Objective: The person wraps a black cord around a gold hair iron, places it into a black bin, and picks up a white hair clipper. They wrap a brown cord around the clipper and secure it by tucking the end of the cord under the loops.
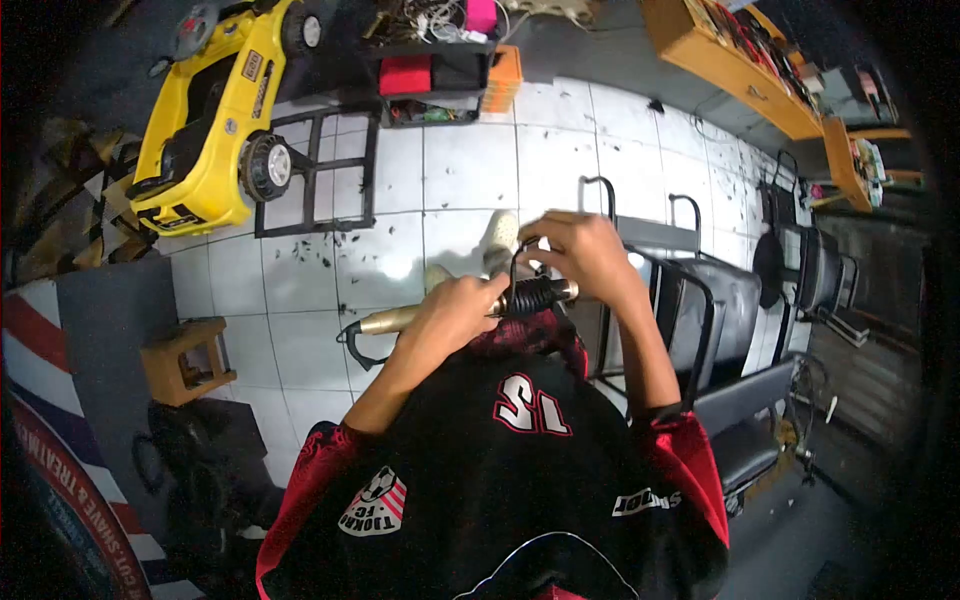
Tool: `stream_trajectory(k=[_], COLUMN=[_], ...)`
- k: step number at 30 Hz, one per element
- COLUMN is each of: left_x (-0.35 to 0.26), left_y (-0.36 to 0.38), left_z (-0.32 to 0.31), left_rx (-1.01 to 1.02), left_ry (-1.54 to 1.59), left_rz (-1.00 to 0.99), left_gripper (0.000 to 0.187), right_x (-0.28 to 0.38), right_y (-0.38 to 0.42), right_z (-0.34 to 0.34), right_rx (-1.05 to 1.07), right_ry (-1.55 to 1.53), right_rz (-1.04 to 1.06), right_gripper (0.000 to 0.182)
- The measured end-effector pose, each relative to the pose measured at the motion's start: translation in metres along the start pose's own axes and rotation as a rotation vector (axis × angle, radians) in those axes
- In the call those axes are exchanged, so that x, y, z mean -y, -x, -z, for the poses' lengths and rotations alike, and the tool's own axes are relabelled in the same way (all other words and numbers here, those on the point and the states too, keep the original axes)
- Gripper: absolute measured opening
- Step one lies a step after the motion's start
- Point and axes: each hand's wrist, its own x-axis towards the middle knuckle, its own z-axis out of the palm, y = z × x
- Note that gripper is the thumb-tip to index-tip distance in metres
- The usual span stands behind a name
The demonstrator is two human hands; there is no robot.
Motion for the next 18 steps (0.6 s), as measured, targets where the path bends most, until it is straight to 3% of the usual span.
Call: stream_trajectory(k=[4, 5, 7, 8, 10, 12, 13, 14, 16, 17, 18], left_x=[-0.019, -0.018, -0.026, -0.031, -0.034, -0.03, -0.031, -0.033, -0.036, -0.04, -0.043], left_y=[0.017, 0.021, 0.028, 0.032, 0.034, 0.033, 0.034, 0.034, 0.031, 0.031, 0.03], left_z=[0.003, 0.003, 0.007, 0.009, 0.009, -0.002, -0.004, -0.009, -0.023, -0.031, -0.04], left_rx=[0.049, -0.011, -0.081, -0.116, -0.149, -0.233, -0.241, -0.262, -0.302, -0.332, -0.334], left_ry=[0.17, 0.261, 0.343, 0.381, 0.296, 0.259, 0.241, 0.265, 0.316, 0.305, 0.323], left_rz=[-0.052, -0.119, -0.075, -0.051, 0.004, -0.013, 0.015, 0.036, 0.081, 0.112, 0.143], left_gripper=[0.046, 0.044, 0.044, 0.043, 0.045, 0.045, 0.045, 0.045, 0.045, 0.045, 0.045], right_x=[-0.026, -0.031, -0.036, -0.039, -0.045, -0.048, -0.054, -0.038, -0.013, -0.015, -0.003], right_y=[0.015, 0.021, 0.033, 0.039, 0.055, 0.076, 0.093, 0.101, 0.106, 0.113, 0.122], right_z=[-0.024, -0.032, -0.053, -0.06, -0.075, -0.097, -0.11, -0.109, -0.083, -0.081, -0.078], right_rx=[0.145, 0.174, 0.184, 0.273, 0.321, 0.136, 0.164, -0.096, 0.128, 0.155, 0.072], right_ry=[-0.367, -0.497, -0.722, -0.726, -0.666, -0.631, -0.557, -0.439, -0.645, -0.576, -0.632], right_rz=[-0.094, -0.111, -0.13, -0.236, -0.181, -0.116, -0.323, -0.138, -0.256, -0.11, -0.166], right_gripper=[0.019, 0.018, 0.02, 0.017, 0.015, 0.018, 0.019, 0.018, 0.017, 0.02, 0.025])
